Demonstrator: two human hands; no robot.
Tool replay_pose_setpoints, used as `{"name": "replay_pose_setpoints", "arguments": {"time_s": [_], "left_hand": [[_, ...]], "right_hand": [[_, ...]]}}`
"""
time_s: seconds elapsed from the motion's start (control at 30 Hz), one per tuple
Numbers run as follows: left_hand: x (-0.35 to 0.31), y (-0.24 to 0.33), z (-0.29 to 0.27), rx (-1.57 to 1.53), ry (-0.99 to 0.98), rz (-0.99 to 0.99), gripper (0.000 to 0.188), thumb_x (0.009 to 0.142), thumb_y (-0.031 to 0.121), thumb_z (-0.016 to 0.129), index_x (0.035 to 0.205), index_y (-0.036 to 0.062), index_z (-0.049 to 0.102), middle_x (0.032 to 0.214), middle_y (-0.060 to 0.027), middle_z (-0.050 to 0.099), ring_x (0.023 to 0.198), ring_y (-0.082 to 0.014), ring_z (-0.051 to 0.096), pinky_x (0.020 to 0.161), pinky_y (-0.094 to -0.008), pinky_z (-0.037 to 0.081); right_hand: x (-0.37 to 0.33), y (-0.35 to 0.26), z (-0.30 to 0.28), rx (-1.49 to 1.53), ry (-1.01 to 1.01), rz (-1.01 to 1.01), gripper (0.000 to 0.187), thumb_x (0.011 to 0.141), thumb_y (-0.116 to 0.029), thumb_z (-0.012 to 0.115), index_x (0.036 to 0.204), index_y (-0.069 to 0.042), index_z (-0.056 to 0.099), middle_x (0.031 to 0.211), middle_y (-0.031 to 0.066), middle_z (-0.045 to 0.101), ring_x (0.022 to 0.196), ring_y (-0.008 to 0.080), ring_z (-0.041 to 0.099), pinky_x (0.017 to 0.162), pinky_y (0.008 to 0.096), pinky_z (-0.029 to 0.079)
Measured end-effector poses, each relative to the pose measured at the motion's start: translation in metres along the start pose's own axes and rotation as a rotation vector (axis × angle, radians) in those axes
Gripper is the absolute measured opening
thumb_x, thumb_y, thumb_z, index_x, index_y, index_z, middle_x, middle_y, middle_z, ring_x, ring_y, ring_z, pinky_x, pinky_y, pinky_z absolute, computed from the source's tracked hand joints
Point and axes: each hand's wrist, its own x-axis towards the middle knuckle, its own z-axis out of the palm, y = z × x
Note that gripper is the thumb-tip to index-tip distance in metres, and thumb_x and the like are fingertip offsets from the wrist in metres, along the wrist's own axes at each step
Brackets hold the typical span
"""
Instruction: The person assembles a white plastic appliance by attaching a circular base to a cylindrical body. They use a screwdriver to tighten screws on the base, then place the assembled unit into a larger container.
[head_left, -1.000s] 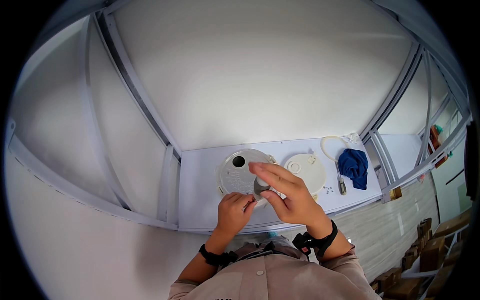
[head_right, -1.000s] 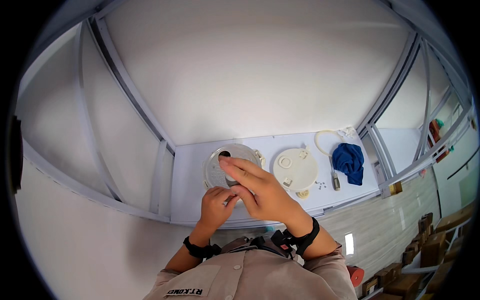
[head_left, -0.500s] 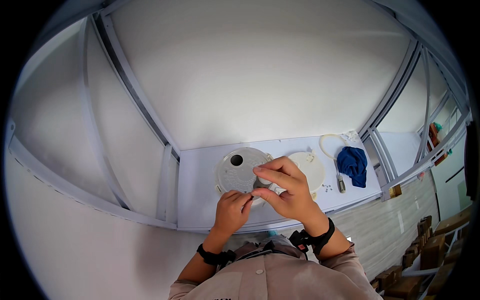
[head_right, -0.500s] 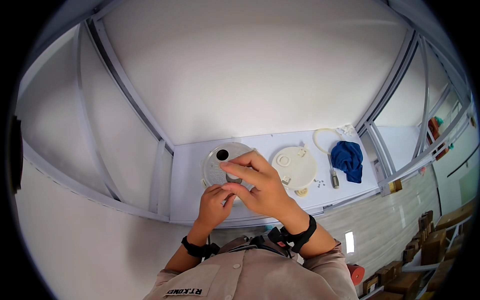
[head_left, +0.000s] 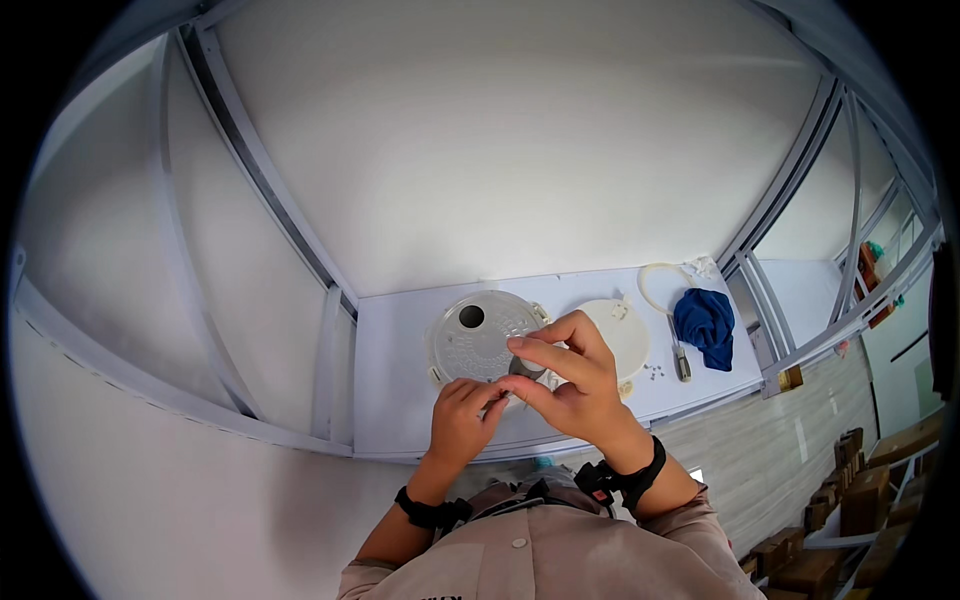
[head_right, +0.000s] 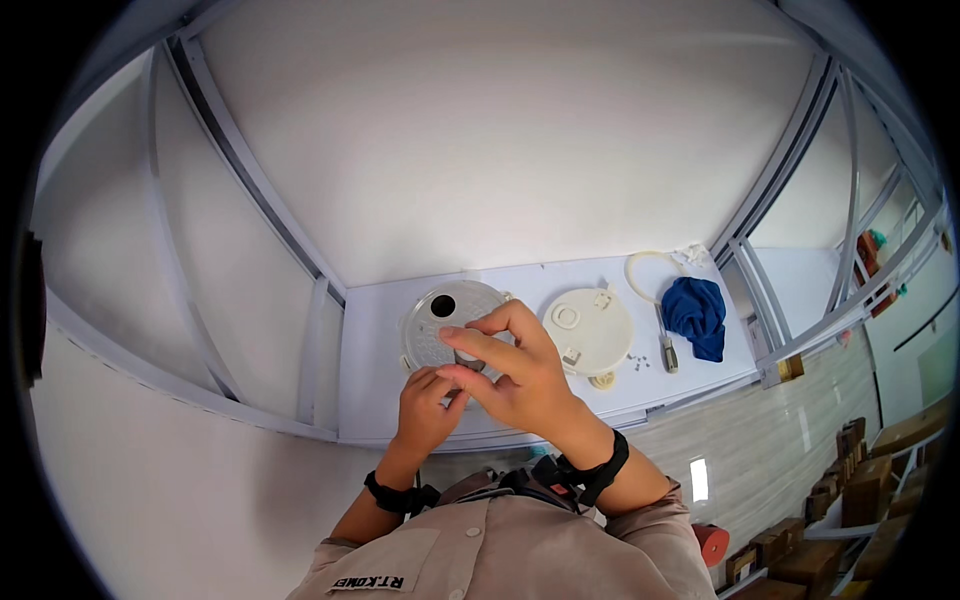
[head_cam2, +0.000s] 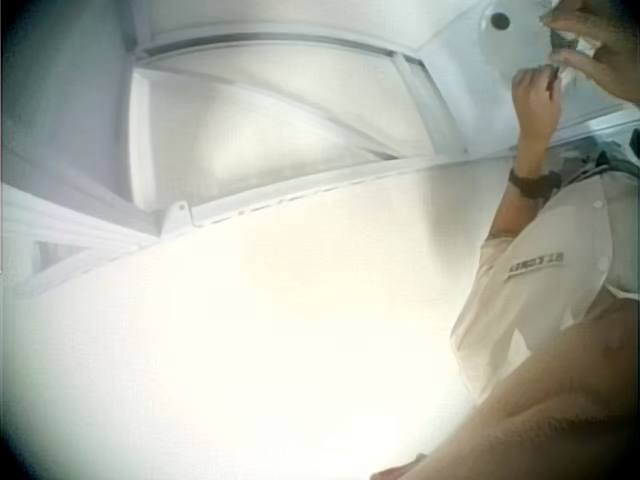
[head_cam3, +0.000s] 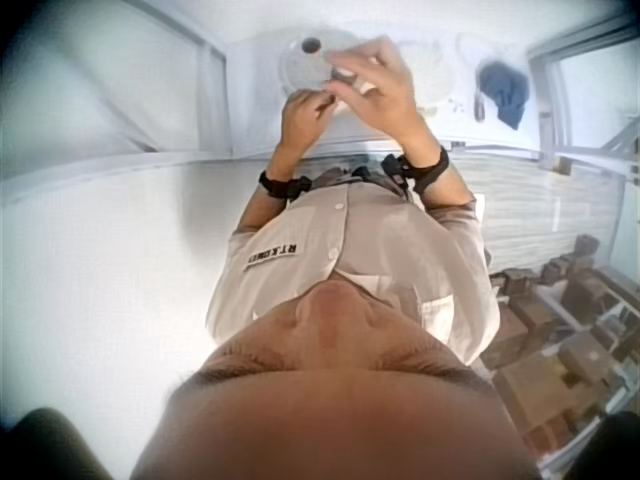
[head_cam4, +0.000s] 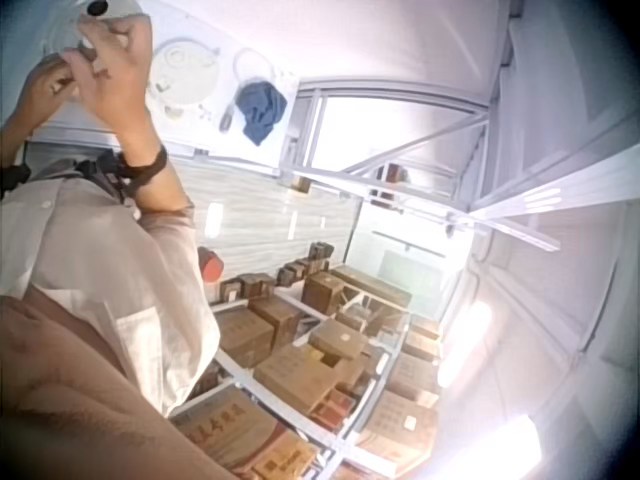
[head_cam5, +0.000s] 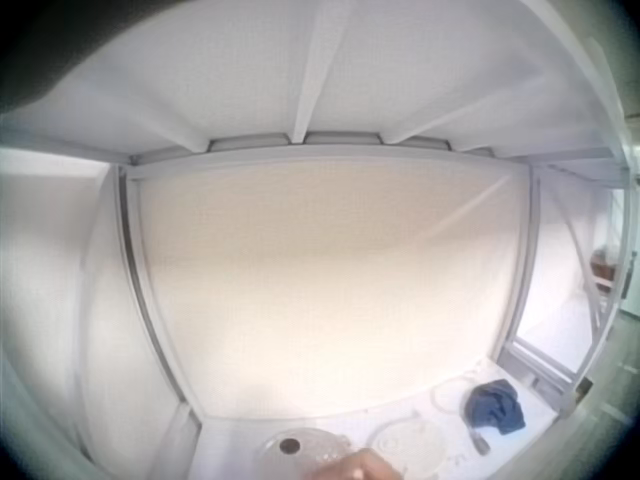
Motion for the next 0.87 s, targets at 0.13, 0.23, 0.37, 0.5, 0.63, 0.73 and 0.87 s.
{"name": "replay_pose_setpoints", "arguments": {"time_s": [0.13,0.23,0.37,0.5,0.63,0.73,0.87], "left_hand": [[-0.001,-0.006,0.001,-0.008,0.011,0.022,0.018,0.084,0.008,0.084,0.1,0.0055,0.077,0.088,-0.0056,0.077,0.087,-0.0293,0.072,0.082,-0.0429,0.055],[-0.002,-0.007,0.0,-0.021,0.004,0.016,0.019,0.083,0.008,0.084,0.101,0.0049,0.077,0.088,-0.0064,0.078,0.087,-0.0294,0.072,0.082,-0.0426,0.055],[0.001,-0.005,-0.003,-0.031,-0.025,-0.008,0.02,0.082,0.008,0.085,0.1,0.004,0.077,0.089,-0.0073,0.078,0.087,-0.0295,0.072,0.083,-0.0421,0.056],[0.0,-0.006,-0.002,-0.057,-0.028,-0.013,0.023,0.081,0.008,0.085,0.102,0.0037,0.077,0.091,-0.0082,0.079,0.088,-0.0299,0.072,0.084,-0.0422,0.056],[-0.002,-0.008,-0.003,-0.054,-0.029,-0.023,0.025,0.081,0.007,0.085,0.104,0.0038,0.077,0.092,-0.0086,0.079,0.09,-0.0301,0.072,0.085,-0.0425,0.056],[-0.004,-0.012,-0.001,-0.039,-0.041,-0.026,0.025,0.081,0.008,0.085,0.105,0.0044,0.077,0.093,-0.0085,0.079,0.091,-0.0304,0.072,0.086,-0.0426,0.056],[-0.002,-0.01,-0.001,-0.069,-0.067,-0.059,0.026,0.082,0.009,0.085,0.106,0.0067,0.078,0.093,-0.0085,0.079,0.092,-0.031,0.073,0.088,-0.0423,0.056]], "right_hand": [[0.006,-0.009,0.004,0.061,0.018,0.031,0.052,0.088,-0.002,0.082,0.139,-0.006,0.071,0.125,0.0137,0.064,0.101,0.0281,0.068,0.081,0.0354,0.059],[0.014,-0.016,0.006,0.129,0.027,0.069,0.051,0.086,-0.005,0.086,0.136,-0.006,0.073,0.124,0.0131,0.063,0.1,0.0279,0.066,0.083,0.0361,0.059],[0.006,-0.005,-0.001,0.038,-0.009,0.091,0.053,0.085,-0.006,0.087,0.136,-0.005,0.073,0.132,0.0169,0.06,0.107,0.0299,0.066,0.088,0.0369,0.058],[-0.007,-0.001,0.003,-0.073,0.031,0.149,0.055,0.086,-0.005,0.087,0.138,-0.003,0.072,0.144,0.0206,0.058,0.111,0.0331,0.069,0.089,0.0383,0.058],[0.014,-0.014,0.005,0.111,0.044,0.114,0.059,0.087,-0.007,0.087,0.143,-0.007,0.07,0.142,0.0188,0.059,0.106,0.0321,0.07,0.084,0.0362,0.058],[0.014,-0.008,-0.004,0.222,-0.135,0.141,0.065,0.091,-0.01,0.085,0.152,-0.011,0.063,0.153,0.0198,0.052,0.121,0.0357,0.066,0.09,0.0355,0.058],[-0.002,0.007,-0.006,0.09,-0.216,0.141,0.068,0.1,-0.022,0.077,0.161,-0.013,0.051,0.169,0.0188,0.04,0.144,0.0416,0.051,0.109,0.0371,0.05]]}}
